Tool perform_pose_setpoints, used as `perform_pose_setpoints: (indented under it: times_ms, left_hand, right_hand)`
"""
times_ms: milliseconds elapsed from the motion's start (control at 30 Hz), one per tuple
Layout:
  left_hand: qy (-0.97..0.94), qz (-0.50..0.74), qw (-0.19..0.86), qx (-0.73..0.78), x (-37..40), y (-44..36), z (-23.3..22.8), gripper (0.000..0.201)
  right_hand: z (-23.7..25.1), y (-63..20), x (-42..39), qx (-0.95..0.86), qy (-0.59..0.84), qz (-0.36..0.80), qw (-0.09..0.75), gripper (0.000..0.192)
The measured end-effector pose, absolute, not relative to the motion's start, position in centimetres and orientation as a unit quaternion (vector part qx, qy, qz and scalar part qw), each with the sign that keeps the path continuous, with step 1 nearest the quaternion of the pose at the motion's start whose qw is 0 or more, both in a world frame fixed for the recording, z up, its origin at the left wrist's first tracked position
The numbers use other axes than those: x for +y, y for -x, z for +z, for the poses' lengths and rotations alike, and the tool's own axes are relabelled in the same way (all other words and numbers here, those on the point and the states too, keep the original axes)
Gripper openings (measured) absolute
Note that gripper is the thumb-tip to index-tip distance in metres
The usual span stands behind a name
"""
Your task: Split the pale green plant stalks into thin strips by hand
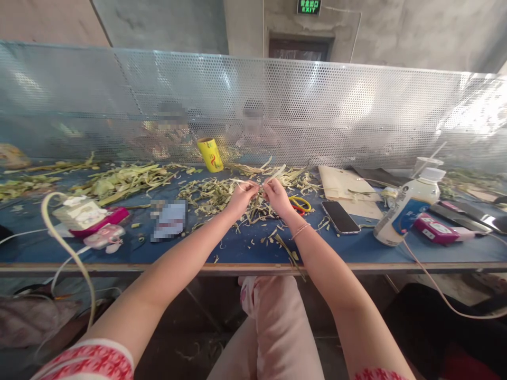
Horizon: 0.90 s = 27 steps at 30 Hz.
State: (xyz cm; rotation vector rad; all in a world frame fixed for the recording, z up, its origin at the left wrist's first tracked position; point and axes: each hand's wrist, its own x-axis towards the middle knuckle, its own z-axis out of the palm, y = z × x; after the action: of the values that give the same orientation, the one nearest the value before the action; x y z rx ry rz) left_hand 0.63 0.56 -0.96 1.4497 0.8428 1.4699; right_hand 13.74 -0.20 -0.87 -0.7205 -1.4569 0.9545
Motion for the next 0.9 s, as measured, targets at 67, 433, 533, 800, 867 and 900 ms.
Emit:
perform_pose_setpoints:
  times_ms: [67,433,533,800,867,900]
  left_hand:
    - [-0.563,0.590,0.467,0.341,0.5,-0.7,-0.8,0.013]
    - [-0.535,0.472,0.586,0.383,-1.1,-0.2,0.8,0.017]
    - [-0.521,0.461,0.605,0.388,-1.5,-0.4,1.0,0.018]
    - [-0.501,0.502,0.609,0.354,-1.5,-0.7,0.7,0.016]
    - [-0.491,0.513,0.615,0.342,-1.5,-0.8,0.6,0.015]
    - [-0.485,0.519,0.617,0.338,-1.5,-0.8,0.6,0.015]
  right_hand:
    - [-1.0,-13.9,-0.2,-0.662,0.307,0.361,0.580,0.015]
    - [-0.4,-14.9,-1.3,-0.768,0.314,0.163,0.534,0.009]
    - [-0.3,-14.9,-1.2,-0.777,0.322,0.145,0.521,0.012]
    - [-0.4,-14.7,-0.9,-0.777,0.345,0.123,0.511,0.017]
    - [-0.3,-14.7,-1.0,-0.776,0.342,0.125,0.514,0.015]
    - [-0.3,-14.7,-1.0,-0.775,0.340,0.127,0.517,0.015]
